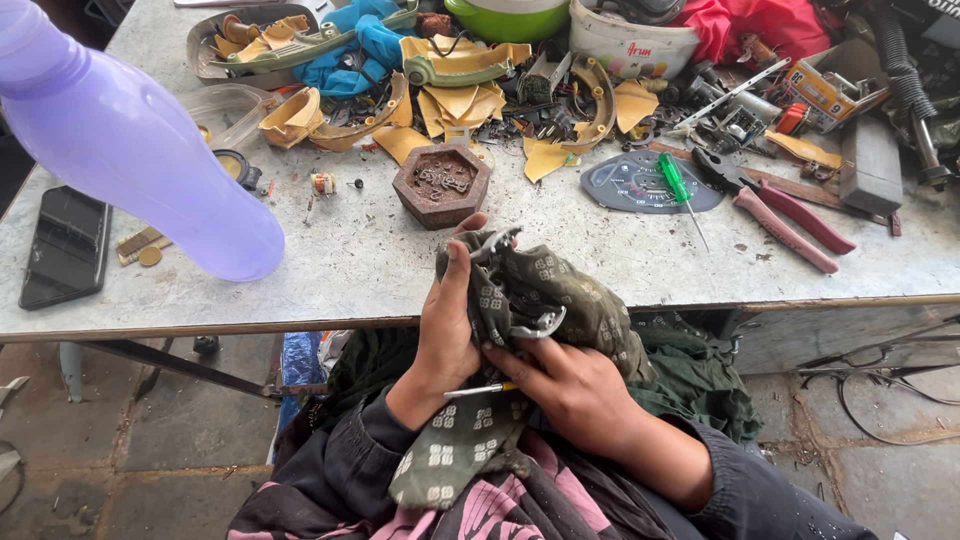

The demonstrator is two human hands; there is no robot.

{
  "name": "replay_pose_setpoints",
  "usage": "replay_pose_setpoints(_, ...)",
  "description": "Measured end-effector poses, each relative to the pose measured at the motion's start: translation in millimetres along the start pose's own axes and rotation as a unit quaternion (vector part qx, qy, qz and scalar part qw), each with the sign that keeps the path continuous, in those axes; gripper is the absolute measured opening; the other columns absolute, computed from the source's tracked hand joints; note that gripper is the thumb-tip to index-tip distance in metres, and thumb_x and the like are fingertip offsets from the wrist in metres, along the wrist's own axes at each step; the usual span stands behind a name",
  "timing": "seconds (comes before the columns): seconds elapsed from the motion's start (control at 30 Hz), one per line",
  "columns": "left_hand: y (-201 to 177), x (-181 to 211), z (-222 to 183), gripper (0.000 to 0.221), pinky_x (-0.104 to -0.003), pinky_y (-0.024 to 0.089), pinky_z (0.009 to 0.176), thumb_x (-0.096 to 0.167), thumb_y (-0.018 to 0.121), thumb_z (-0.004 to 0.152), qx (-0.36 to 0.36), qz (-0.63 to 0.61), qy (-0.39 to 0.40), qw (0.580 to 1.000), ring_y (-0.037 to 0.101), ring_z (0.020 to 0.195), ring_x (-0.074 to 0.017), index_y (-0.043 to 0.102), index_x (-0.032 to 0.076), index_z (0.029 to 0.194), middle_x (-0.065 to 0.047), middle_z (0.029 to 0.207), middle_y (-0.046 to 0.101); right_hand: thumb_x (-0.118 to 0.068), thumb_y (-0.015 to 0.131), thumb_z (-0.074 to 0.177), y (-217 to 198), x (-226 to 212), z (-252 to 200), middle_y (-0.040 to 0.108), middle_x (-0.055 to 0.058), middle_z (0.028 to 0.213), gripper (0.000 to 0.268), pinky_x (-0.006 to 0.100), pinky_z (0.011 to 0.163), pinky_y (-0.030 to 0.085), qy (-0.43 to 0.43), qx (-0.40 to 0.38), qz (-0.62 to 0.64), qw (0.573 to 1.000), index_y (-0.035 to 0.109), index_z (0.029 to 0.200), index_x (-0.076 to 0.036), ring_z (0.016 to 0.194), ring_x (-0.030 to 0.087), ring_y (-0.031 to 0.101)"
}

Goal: The person disassembles a small metal component using a screwdriver, سپس wipes the parts with a cloth. They hold a small coil and use a pair of pliers to adjust the wires.

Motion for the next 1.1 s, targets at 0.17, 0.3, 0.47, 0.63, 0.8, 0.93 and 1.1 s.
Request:
replay_pose_setpoints(0.17, -1.5, -5.5, 1.1, 0.057, -0.041, 0.057, 0.101, 0.045, 0.048, 0.106, 0.001, -0.04, -0.013, 0.999, 0.065, 0.118, -0.0234, 0.037, 0.01, 0.149, -0.016, 0.134, 0.062, -0.012, 0.065, 0.087, -0.6, -1.7, -5.8, 0.059, 0.012, 0.131, 0.048, 0.032, 0.071, 0.054, -0.045, 0.053, -0.021, 0.997, 0.068, 0.135, -0.008, 0.089, 0.019, 0.068)
replay_pose_setpoints(0.3, -0.2, -10.2, 1.2, 0.055, -0.042, 0.055, 0.104, 0.044, 0.049, 0.108, -0.015, -0.058, -0.021, 0.998, 0.063, 0.121, -0.0253, 0.036, 0.011, 0.15, -0.017, 0.135, 0.061, -0.011, 0.065, 0.085, 12.6, 0.9, -7.2, 0.056, 0.015, 0.15, 0.045, 0.031, 0.066, 0.054, -0.06, -0.004, 0.005, 0.998, 0.071, 0.129, -0.005, 0.077, 0.016, 0.064)
replay_pose_setpoints(0.47, 6.6, -17.3, 0.3, 0.056, -0.044, 0.056, 0.104, 0.04, 0.053, 0.106, -0.058, -0.087, -0.039, 0.994, 0.064, 0.123, -0.0278, 0.035, 0.008, 0.149, -0.019, 0.134, 0.062, -0.015, 0.064, 0.083, 7.2, 9.7, -4.9, 0.057, 0.006, 0.15, 0.042, 0.034, 0.073, 0.055, -0.064, -0.011, 0.024, 0.998, 0.072, 0.124, -0.011, 0.087, 0.019, 0.069)
replay_pose_setpoints(0.63, 1.0, -16.1, 0.6, 0.068, -0.043, 0.056, 0.1, 0.035, 0.065, 0.103, -0.038, 0.018, -0.044, 0.998, 0.065, 0.118, -0.0255, 0.035, 0.002, 0.154, -0.017, 0.129, 0.065, -0.015, 0.064, 0.084, 1.8, 6.9, -0.2, 0.058, 0.006, 0.148, 0.041, 0.035, 0.074, 0.056, -0.042, -0.032, 0.041, 0.998, 0.071, 0.124, -0.01, 0.089, 0.023, 0.07)
replay_pose_setpoints(0.8, 11.0, 7.2, -5.6, 0.08, -0.041, 0.055, 0.104, 0.041, 0.073, 0.099, -0.084, 0.059, 0.018, 0.995, 0.065, 0.119, -0.0236, 0.034, 0.002, 0.157, -0.016, 0.127, 0.067, -0.011, 0.072, 0.082, -11.2, 1.7, -5.2, 0.063, 0.012, 0.135, 0.044, 0.037, 0.066, 0.056, -0.007, -0.107, 0.134, 0.985, 0.073, 0.126, -0.013, 0.078, 0.025, 0.071)
replay_pose_setpoints(0.93, 16.9, 38.0, -9.1, 0.084, -0.042, 0.055, 0.112, 0.042, 0.076, 0.098, -0.131, 0.095, 0.088, 0.983, 0.066, 0.124, -0.0225, 0.034, 0.001, 0.159, -0.015, 0.129, 0.068, -0.01, 0.077, 0.082, -36.8, 12.6, -14.7, 0.069, 0.005, 0.11, 0.05, 0.032, 0.074, 0.059, 0.102, -0.027, 0.239, 0.965, 0.065, 0.131, -0.012, 0.087, 0.021, 0.074)
replay_pose_setpoints(1.1, 19.0, 56.0, -11.1, 0.088, -0.04, 0.052, 0.113, 0.048, 0.077, 0.092, -0.129, 0.176, 0.117, 0.969, 0.063, 0.128, -0.0217, 0.033, 0.002, 0.152, -0.016, 0.132, 0.064, -0.005, 0.066, 0.091, -40.1, 24.1, -26.4, 0.065, 0.009, 0.108, 0.052, 0.033, 0.083, 0.056, 0.251, -0.091, 0.346, 0.899, 0.05, 0.14, -0.009, 0.096, 0.021, 0.068)
Point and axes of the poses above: each hand's wrist, its own z-axis towards the middle knuckle, its own y-axis out of the palm, x = y × z, the point moved 7 cm from there along z, towards the middle knuckle
